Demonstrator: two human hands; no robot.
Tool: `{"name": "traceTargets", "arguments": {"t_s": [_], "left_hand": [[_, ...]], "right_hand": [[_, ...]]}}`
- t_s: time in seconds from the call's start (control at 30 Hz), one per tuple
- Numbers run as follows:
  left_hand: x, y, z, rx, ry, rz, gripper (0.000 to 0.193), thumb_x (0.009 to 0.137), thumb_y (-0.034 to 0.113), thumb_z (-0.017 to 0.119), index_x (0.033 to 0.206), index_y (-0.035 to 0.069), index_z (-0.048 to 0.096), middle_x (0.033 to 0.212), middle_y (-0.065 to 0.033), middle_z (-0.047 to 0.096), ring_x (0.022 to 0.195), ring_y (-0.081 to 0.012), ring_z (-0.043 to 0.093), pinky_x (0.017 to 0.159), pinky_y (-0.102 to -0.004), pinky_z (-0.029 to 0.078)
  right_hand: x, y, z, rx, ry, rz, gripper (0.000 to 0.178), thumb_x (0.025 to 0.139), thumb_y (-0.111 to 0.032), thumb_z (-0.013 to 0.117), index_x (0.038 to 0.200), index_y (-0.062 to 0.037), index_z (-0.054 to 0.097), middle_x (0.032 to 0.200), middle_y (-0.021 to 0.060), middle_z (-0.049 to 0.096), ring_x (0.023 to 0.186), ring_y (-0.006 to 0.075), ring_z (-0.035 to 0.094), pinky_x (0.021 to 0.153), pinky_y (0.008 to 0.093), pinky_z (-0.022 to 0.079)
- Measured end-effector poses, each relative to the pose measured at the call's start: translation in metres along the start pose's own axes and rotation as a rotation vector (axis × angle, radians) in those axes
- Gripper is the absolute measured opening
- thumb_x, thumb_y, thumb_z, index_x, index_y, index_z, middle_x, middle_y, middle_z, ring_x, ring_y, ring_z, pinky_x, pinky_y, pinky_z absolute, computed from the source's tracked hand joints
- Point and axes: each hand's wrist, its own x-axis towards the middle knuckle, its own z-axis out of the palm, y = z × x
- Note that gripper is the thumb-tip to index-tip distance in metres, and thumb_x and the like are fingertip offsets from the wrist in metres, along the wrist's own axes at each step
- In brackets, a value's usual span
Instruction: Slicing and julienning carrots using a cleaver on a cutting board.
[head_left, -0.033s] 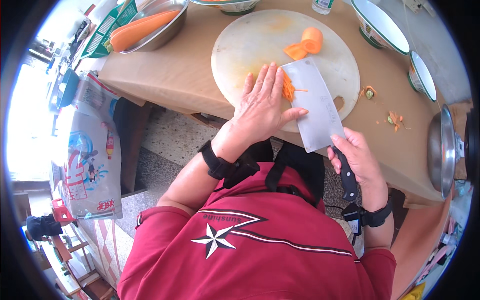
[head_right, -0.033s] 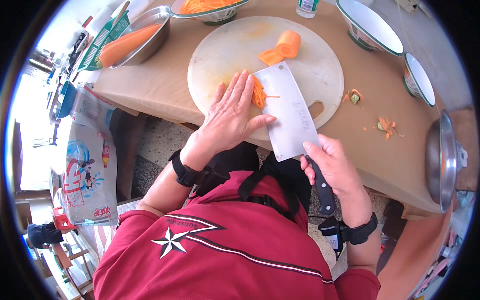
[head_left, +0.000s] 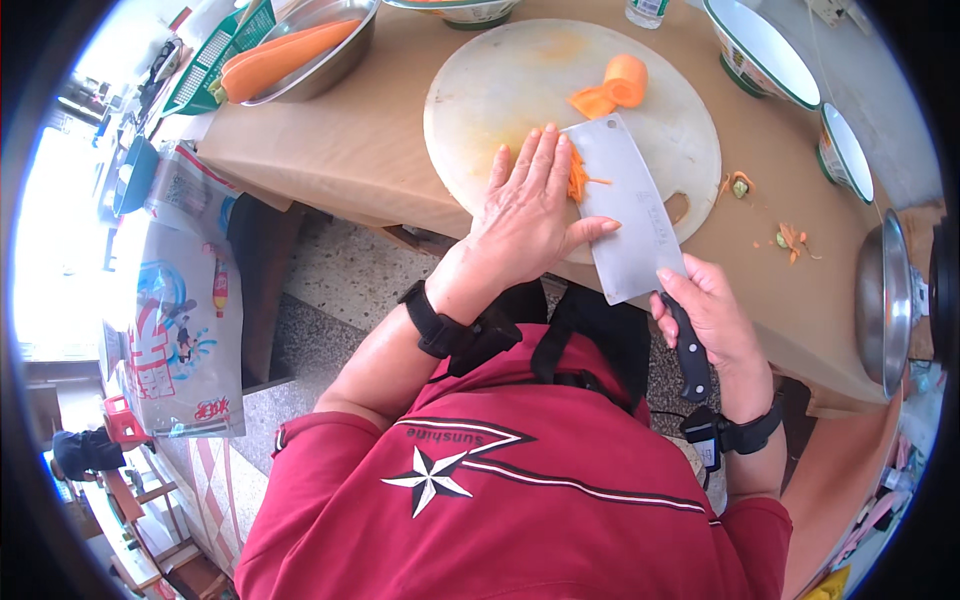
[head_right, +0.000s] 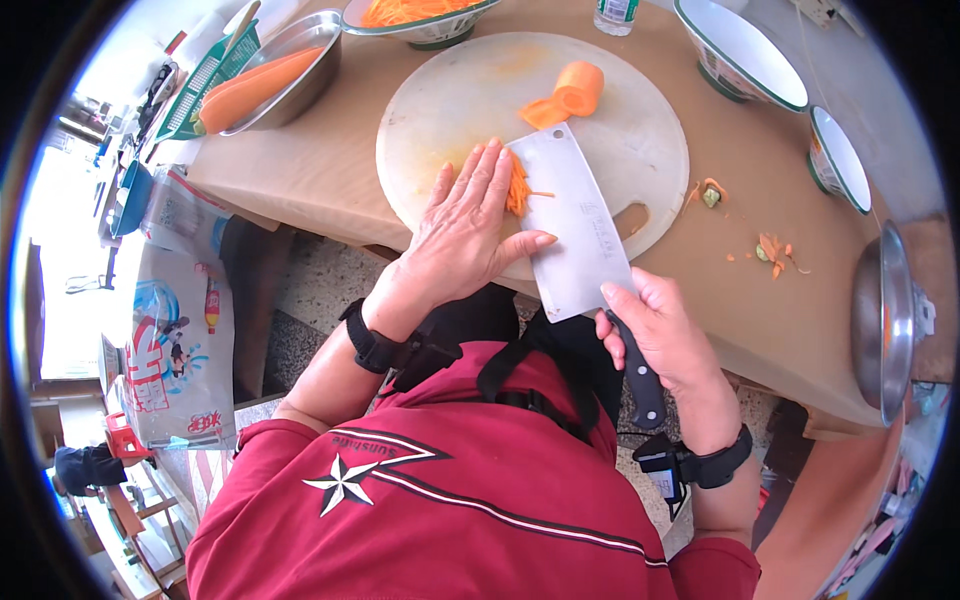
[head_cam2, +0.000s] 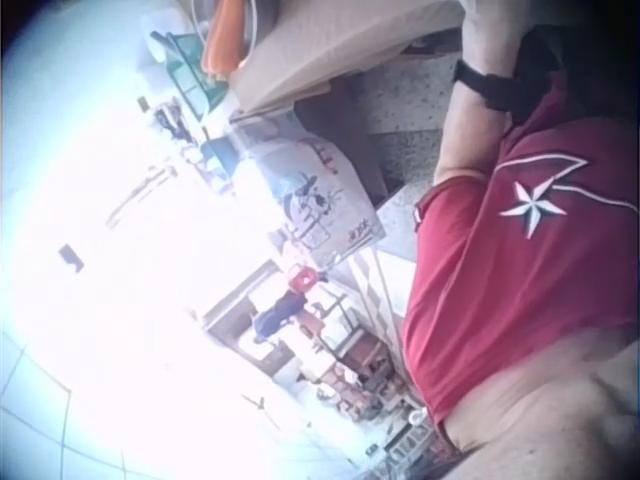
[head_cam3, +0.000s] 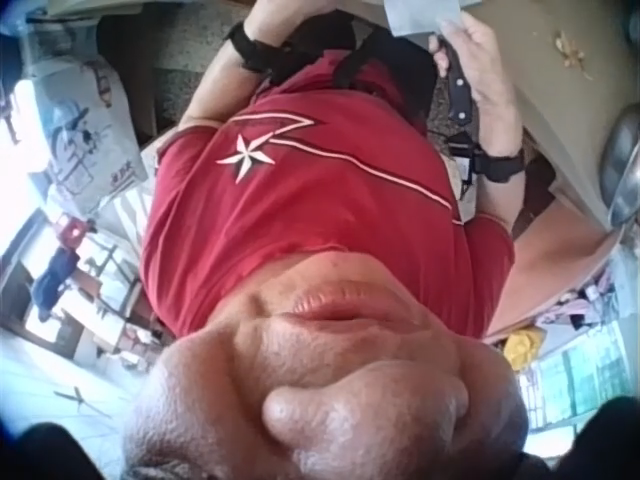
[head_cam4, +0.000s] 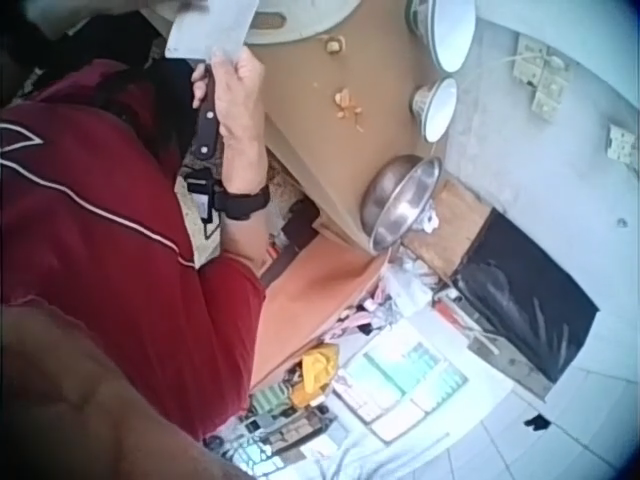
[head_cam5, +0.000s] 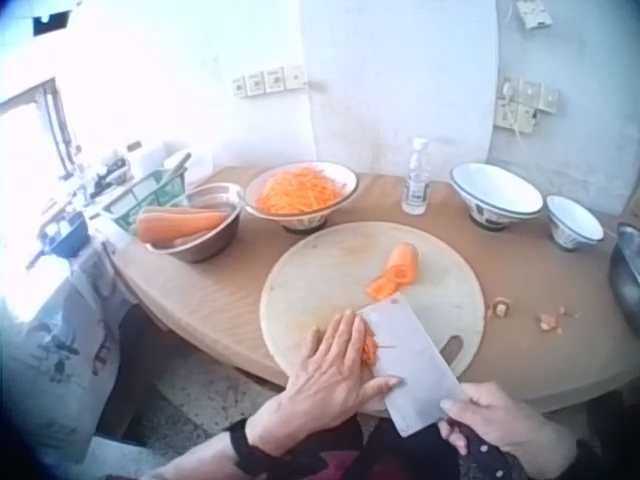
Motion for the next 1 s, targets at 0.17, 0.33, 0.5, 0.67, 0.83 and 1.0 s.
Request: {"name": "traceTargets", "arguments": {"t_s": [0.17,0.33,0.5,0.67,0.83,1.0], "left_hand": [[0.0,0.003,0.002,-0.078,0.001,0.031,0.104,0.085,0.073,0.043,0.147,-0.008,0.022,0.153,-0.0285,0.022,0.145,-0.0375,0.02,0.116,-0.0534,0.017],[0.003,0.009,0.001,-0.088,-0.03,0.06,0.101,0.087,0.071,0.045,0.148,-0.006,0.022,0.155,-0.0248,0.021,0.146,-0.0366,0.018,0.116,-0.056,0.013],[0.008,0.007,-0.014,-0.187,0.044,0.078,0.087,0.091,0.057,0.054,0.149,-0.001,0.026,0.156,-0.0195,0.023,0.146,-0.0345,0.018,0.116,-0.0573,0.01],[0.012,-0.032,-0.026,-0.137,0.223,-0.025,0.045,0.094,0.023,0.058,0.135,0.005,0.051,0.142,-0.0142,0.047,0.139,-0.0318,0.034,0.113,-0.0567,0.019],[0.025,-0.051,-0.018,0.039,0.115,0.048,0.027,0.09,0.012,0.058,0.116,0.008,0.063,0.12,-0.0081,0.059,0.122,-0.0265,0.05,0.11,-0.0527,0.028],[0.04,-0.049,-0.014,0.13,0.136,0.096,0.015,0.087,0.01,0.06,0.1,0.008,0.067,0.102,-0.0064,0.062,0.106,-0.0259,0.056,0.104,-0.0481,0.035]], "right_hand": [[0.01,0.008,0.018,0.046,-0.03,-0.024,0.021,0.1,-0.018,0.05,0.101,0.0019,0.056,0.07,0.0055,0.059,0.05,0.0076,0.053,0.042,0.0223,0.047],[0.013,0.019,0.027,0.162,-0.047,-0.046,0.02,0.1,-0.018,0.052,0.102,0.0014,0.056,0.072,0.0062,0.059,0.051,0.008,0.053,0.043,0.0227,0.047],[0.013,0.027,0.027,0.323,-0.047,-0.009,0.02,0.099,-0.019,0.054,0.105,0.0007,0.055,0.073,0.0078,0.059,0.05,0.0087,0.052,0.044,0.023,0.046],[0.009,0.027,0.025,0.335,-0.049,-0.027,0.021,0.099,-0.02,0.054,0.105,0.0002,0.055,0.073,0.0081,0.058,0.051,0.0085,0.052,0.045,0.0232,0.046],[0.009,0.027,0.023,0.3,-0.047,-0.032,0.021,0.099,-0.02,0.054,0.105,0.0002,0.055,0.074,0.0085,0.059,0.052,0.0086,0.052,0.046,0.0232,0.047],[0.011,0.027,0.022,0.309,-0.065,-0.031,0.021,0.099,-0.021,0.054,0.104,-0.0002,0.055,0.074,0.0085,0.059,0.052,0.0085,0.052,0.046,0.0232,0.047]]}}
